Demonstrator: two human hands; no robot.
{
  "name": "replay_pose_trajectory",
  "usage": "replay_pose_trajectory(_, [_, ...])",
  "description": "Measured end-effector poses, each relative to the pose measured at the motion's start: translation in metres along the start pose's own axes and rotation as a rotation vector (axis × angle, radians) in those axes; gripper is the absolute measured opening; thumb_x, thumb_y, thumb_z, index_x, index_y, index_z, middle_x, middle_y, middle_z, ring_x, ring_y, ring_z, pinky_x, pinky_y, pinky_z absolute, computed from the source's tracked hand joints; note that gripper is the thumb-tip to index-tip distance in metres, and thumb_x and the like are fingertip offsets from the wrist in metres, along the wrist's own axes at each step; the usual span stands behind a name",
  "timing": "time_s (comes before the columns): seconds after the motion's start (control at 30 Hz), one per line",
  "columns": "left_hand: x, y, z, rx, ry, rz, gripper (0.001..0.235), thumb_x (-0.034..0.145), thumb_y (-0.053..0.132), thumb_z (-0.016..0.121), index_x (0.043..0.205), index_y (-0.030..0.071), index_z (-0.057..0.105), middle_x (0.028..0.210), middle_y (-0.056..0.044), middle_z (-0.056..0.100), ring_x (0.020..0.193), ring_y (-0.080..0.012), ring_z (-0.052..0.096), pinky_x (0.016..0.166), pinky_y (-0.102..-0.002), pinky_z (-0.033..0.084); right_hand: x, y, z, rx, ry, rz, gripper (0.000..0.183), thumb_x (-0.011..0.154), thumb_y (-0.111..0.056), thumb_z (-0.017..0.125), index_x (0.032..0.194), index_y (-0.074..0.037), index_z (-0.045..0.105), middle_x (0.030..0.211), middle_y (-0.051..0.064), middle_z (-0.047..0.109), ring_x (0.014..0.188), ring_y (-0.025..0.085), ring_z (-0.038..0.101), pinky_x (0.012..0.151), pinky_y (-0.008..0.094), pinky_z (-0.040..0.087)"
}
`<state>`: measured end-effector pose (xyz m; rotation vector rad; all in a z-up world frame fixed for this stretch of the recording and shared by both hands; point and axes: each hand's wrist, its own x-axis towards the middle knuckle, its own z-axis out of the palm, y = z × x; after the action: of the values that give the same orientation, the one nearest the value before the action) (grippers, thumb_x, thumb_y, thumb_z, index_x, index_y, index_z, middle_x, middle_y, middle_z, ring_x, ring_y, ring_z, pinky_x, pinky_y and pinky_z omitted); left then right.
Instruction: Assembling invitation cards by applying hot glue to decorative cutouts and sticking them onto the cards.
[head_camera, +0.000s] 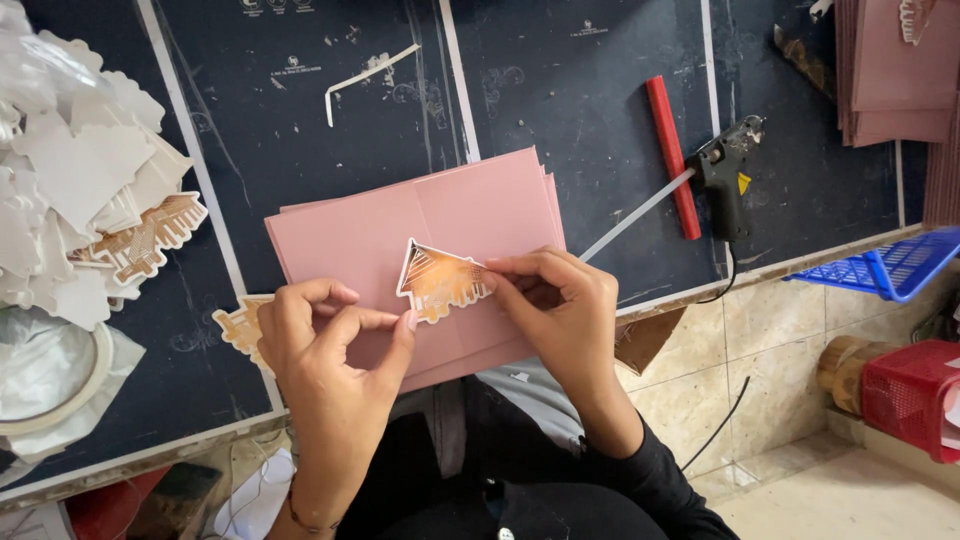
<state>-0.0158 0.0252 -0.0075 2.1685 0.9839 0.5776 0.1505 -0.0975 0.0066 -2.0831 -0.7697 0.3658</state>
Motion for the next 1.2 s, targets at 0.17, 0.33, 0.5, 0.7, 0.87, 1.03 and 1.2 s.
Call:
replay_pose_trajectory(0.17, [0.0001, -0.0004, 0.0003, 0.000, -0.004, 0.001, 0.018, 0.088, 0.023, 0.095, 0.082, 0.017, 0.078, 0.114, -0.004, 0.055, 0.102, -0.0253, 0.053, 0.103, -0.048, 0.042, -0.0003, 0.0006, 0.0004, -0.005, 0.000, 0.013, 0.006, 0.092, -0.010, 0.089, 0.097, -0.009, 0.085, 0.083, -0.002, 0.078, 0.071, 0.005, 0.064, 0.065, 0.018, 0.054])
replay_pose_trajectory(0.33, [-0.0002, -0.0020, 0.0016, 0.004, 0.000, 0.005, 0.018, 0.087, 0.022, 0.095, 0.082, 0.018, 0.078, 0.114, -0.004, 0.055, 0.101, -0.0254, 0.053, 0.102, -0.048, 0.042, -0.0004, 0.0019, 0.0020, -0.009, 0.011, 0.000, 0.006, 0.092, -0.009, 0.089, 0.097, -0.009, 0.085, 0.084, -0.002, 0.079, 0.071, 0.005, 0.065, 0.065, 0.018, 0.054])
replay_pose_trajectory(0.5, [0.0003, -0.0016, 0.0019, 0.013, 0.008, 0.009, 0.020, 0.086, 0.022, 0.096, 0.081, 0.019, 0.077, 0.113, -0.003, 0.055, 0.101, -0.0254, 0.053, 0.100, -0.049, 0.043, -0.0004, 0.0016, 0.0024, 0.004, 0.009, 0.007, 0.006, 0.091, -0.008, 0.089, 0.096, -0.008, 0.085, 0.084, -0.001, 0.079, 0.070, 0.004, 0.065, 0.063, 0.018, 0.055])
replay_pose_trajectory(0.7, [0.0003, -0.0021, 0.0021, 0.020, 0.001, 0.020, 0.021, 0.086, 0.024, 0.097, 0.081, 0.018, 0.078, 0.113, -0.004, 0.055, 0.099, -0.0251, 0.052, 0.102, -0.049, 0.043, -0.0008, 0.0020, 0.0041, -0.005, 0.020, 0.011, 0.006, 0.091, -0.007, 0.088, 0.097, -0.008, 0.085, 0.085, -0.001, 0.080, 0.070, 0.004, 0.067, 0.065, 0.018, 0.058])
replay_pose_trajectory(0.87, [0.0004, -0.0023, 0.0024, 0.012, 0.005, 0.020, 0.022, 0.086, 0.023, 0.097, 0.079, 0.018, 0.077, 0.113, -0.004, 0.055, 0.100, -0.0257, 0.052, 0.101, -0.049, 0.042, -0.0008, 0.0010, 0.0047, -0.017, 0.026, -0.006, 0.005, 0.092, -0.009, 0.088, 0.096, -0.009, 0.085, 0.084, -0.001, 0.079, 0.068, 0.004, 0.066, 0.063, 0.018, 0.057])
replay_pose_trajectory(1.03, [0.0008, -0.0025, 0.0027, 0.021, 0.009, 0.027, 0.023, 0.085, 0.023, 0.098, 0.079, 0.018, 0.076, 0.112, -0.004, 0.055, 0.100, -0.0259, 0.052, 0.101, -0.049, 0.042, -0.0011, 0.0022, 0.0054, -0.022, 0.022, 0.006, 0.005, 0.092, -0.009, 0.087, 0.097, -0.009, 0.085, 0.083, -0.002, 0.078, 0.068, 0.004, 0.065, 0.063, 0.018, 0.055])
replay_pose_trajectory(1.2, [0.0008, -0.0018, 0.0025, 0.021, 0.004, 0.021, 0.022, 0.085, 0.023, 0.098, 0.080, 0.018, 0.077, 0.112, -0.004, 0.055, 0.101, -0.0257, 0.052, 0.100, -0.049, 0.042, 0.0000, 0.0000, 0.0053, -0.032, 0.022, 0.005, 0.004, 0.093, -0.009, 0.087, 0.096, -0.009, 0.085, 0.083, -0.002, 0.078, 0.067, 0.004, 0.065, 0.062, 0.017, 0.056])
